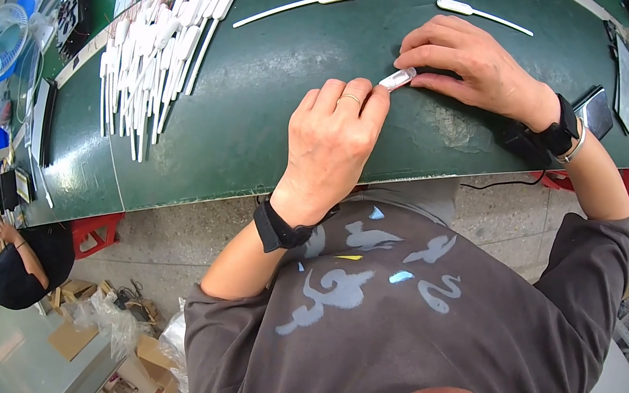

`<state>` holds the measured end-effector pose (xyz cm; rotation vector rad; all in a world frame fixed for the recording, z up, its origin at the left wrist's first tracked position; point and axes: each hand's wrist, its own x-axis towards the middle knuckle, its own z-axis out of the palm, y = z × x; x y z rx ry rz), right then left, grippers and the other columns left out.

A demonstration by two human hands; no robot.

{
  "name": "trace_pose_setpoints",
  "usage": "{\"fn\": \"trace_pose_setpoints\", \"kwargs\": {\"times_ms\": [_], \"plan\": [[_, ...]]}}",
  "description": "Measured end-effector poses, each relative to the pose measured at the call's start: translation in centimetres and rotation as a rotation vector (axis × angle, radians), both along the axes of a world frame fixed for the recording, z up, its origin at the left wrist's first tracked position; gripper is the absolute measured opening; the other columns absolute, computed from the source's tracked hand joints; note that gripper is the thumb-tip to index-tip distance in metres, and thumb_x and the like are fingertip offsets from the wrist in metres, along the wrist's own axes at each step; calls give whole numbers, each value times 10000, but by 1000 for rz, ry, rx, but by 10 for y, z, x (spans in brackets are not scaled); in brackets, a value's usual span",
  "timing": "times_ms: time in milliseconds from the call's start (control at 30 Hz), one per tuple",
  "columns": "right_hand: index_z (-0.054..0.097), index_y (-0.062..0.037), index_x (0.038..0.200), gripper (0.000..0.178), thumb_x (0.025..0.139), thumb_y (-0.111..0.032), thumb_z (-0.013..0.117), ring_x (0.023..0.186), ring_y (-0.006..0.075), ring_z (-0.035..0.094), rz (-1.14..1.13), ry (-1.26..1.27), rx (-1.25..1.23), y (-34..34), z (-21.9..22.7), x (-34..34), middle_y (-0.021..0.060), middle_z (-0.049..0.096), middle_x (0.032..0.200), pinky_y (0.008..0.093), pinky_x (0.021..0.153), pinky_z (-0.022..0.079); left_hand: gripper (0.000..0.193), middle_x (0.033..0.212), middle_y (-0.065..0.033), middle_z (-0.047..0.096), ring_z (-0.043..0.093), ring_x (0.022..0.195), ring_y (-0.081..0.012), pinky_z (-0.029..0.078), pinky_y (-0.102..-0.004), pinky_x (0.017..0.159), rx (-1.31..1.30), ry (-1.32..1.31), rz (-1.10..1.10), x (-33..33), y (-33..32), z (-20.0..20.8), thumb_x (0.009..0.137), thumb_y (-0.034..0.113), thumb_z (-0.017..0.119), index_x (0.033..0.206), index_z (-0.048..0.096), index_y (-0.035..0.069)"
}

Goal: The person picks up a white plastic housing and a circuit board with wires, fits the board into the housing, and presses the two halves together. They then insert a white plastic rod into the assembly and place the completed unit onto the table.

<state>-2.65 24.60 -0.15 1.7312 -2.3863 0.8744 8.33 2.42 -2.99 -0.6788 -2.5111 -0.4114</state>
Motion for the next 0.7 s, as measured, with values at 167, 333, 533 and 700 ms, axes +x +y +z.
{"fn": "trace_pose_setpoints", "kwargs": {"times_ms": [167, 333, 533, 700], "plan": [[652, -50, 1019, 198, 852, -126, 726, 916, 269, 613, 14, 10, 28, -2, -3, -2, 73, 640, 1014, 360, 788, 512, 208, 943, -48, 623, 584, 795, -201, 498, -321, 681, 65, -17, -26, -5, -3, -3, 764, 42, 687, 971, 673, 51], [655, -32, 1042, 212, 853, -93, 728, 859, 276, 635, -19, -38, 22, -5, 4, 2, 91, 659, 944, 374, 740, 516, 167, 922, -53, 663, 625, 782, -241, 527, -338, 683, 239, -87, -48, -9, -8, 8, 793, 5, 724, 945, 678, 59], [655, -31, 1045, 205, 860, -89, 724, 796, 285, 644, -18, -74, -11, -14, 17, -4, 100, 662, 878, 377, 694, 515, 207, 928, -67, 642, 623, 768, -221, 521, -343, 665, 390, -245, -71, -22, -22, 24, 840, 84, 715, 1040, 680, 42], [657, -38, 1049, 204, 862, -87, 720, 802, 287, 650, 11, -55, -15, -25, 23, -10, 100, 664, 888, 376, 685, 514, 331, 960, -85, 683, 639, 744, -160, 532, -298, 667, 671, -849, -98, -50, -41, 42, 914, 228, 698, 1158, 669, 6]]}}
